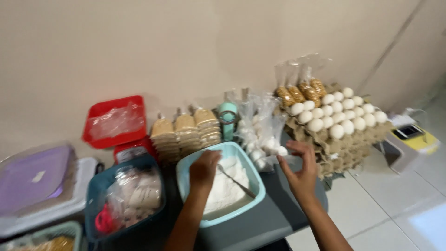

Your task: Portioning and packaging powdered food into small plastic bags by tying knots and trimming excess plastic with scissors.

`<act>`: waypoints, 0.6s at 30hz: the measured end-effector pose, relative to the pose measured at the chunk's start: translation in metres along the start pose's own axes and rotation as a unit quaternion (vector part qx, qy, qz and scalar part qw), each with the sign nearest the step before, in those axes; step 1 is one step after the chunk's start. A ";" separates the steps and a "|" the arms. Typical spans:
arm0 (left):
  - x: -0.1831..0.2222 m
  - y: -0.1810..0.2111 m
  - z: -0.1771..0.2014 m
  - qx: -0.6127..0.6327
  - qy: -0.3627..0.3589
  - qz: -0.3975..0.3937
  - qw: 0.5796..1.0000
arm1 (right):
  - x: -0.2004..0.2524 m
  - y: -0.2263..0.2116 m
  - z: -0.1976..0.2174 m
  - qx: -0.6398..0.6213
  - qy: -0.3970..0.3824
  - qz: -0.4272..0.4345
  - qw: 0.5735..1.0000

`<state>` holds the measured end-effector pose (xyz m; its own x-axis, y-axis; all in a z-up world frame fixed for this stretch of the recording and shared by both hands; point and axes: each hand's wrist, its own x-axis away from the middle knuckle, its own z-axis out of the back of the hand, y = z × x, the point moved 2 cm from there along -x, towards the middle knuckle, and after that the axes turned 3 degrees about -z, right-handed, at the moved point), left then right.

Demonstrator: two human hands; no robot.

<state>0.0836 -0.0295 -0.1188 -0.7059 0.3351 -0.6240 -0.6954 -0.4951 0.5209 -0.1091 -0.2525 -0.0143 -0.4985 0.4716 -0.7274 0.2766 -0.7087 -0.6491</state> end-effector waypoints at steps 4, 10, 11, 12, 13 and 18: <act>-0.005 0.038 0.025 -0.150 0.032 -0.082 0.985 | 0.012 -0.025 -0.025 -0.028 -0.082 0.119 0.989; 0.020 0.085 0.155 -0.045 0.097 -0.115 0.988 | 0.036 -0.048 -0.074 0.010 -0.221 0.190 0.957; 0.034 0.075 0.180 0.166 0.126 -0.063 0.976 | 0.040 -0.048 -0.080 0.024 -0.282 0.166 0.945; 0.050 0.067 0.204 0.370 0.148 -0.010 0.917 | 0.046 -0.047 -0.086 0.040 -0.341 0.139 0.929; 0.088 -0.025 0.209 0.365 0.155 -0.008 0.918 | 0.050 -0.044 -0.087 0.034 -0.346 0.144 0.927; 0.292 -0.124 0.257 0.145 0.496 0.165 0.840 | 0.054 -0.031 -0.097 0.101 -0.464 0.169 0.863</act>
<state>-0.0712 0.3355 -0.2160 -0.5074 -0.6863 -0.5211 -0.5892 -0.1649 0.7910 -0.0652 -0.1536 -0.0550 -0.8870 -0.3382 -0.3143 0.4332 -0.8451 -0.3132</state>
